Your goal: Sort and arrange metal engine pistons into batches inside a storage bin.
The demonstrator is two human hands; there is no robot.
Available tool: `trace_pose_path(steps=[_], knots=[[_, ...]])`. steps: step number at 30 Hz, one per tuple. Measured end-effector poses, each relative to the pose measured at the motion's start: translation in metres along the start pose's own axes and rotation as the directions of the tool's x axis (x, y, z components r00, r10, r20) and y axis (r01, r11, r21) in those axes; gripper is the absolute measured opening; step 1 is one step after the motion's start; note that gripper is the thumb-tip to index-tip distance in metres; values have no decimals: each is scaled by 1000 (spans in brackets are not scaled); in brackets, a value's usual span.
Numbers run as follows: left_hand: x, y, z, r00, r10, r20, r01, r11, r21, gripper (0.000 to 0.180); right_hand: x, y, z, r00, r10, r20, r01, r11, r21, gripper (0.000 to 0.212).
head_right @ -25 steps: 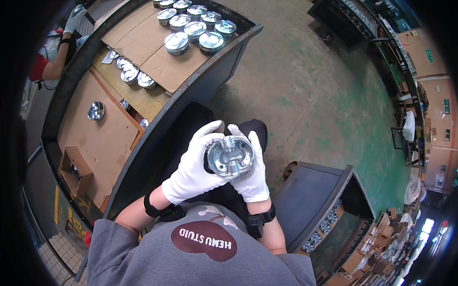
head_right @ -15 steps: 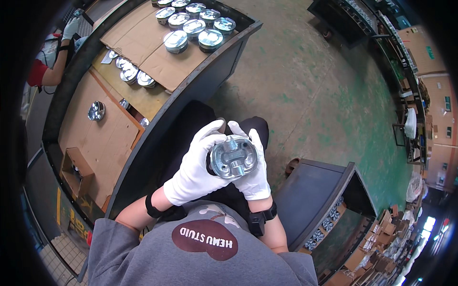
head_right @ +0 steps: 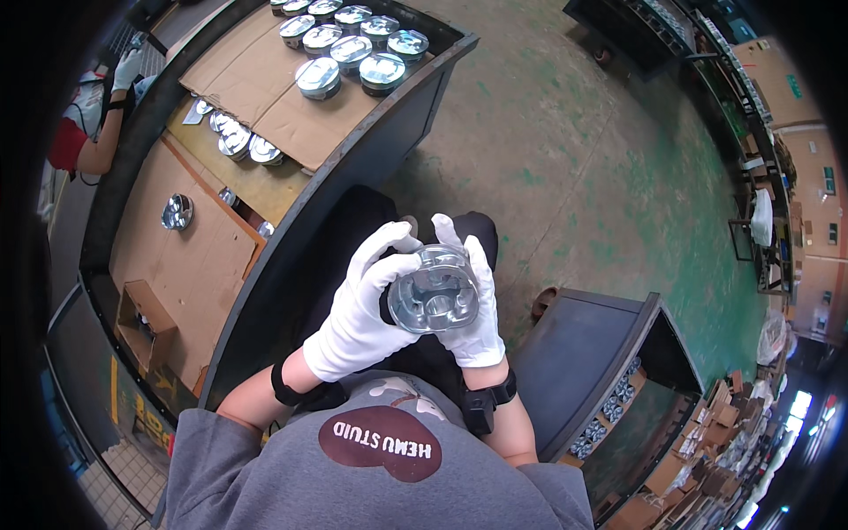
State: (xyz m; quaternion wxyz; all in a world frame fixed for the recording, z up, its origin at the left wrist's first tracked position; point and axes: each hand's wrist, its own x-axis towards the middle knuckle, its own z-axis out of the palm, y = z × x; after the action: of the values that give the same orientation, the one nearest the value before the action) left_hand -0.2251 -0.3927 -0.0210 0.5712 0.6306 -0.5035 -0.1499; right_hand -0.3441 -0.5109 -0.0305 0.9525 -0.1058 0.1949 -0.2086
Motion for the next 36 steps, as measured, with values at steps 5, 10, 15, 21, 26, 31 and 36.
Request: trace_pose_path(steps=[5,10,15,21,26,31,36], knots=[[1,-4,0,997,-69,-28,70,997,28,75,-7,-1,21,990,-142,19,138,915,-380,62],[-1,-13,2,998,-63,-15,64,995,70,73,-10,-3,27,987,-162,17,147,838,-526,68],[-2,-18,4,995,-103,-19,104,993,63,74,-11,-4,21,969,-212,127,242,703,-669,61],[-4,-20,4,992,-123,-15,124,992,39,75,-7,-2,12,961,-262,90,226,555,-800,56],[2,-7,-1,992,-122,32,123,991,-53,76,7,0,-10,999,45,24,-43,996,-82,54],[12,10,2,997,47,60,-49,998,33,76,5,18,-48,967,-231,103,216,542,-812,46],[16,17,0,993,96,72,-101,992,73,75,-4,22,-50,971,-238,30,192,699,-689,45]])
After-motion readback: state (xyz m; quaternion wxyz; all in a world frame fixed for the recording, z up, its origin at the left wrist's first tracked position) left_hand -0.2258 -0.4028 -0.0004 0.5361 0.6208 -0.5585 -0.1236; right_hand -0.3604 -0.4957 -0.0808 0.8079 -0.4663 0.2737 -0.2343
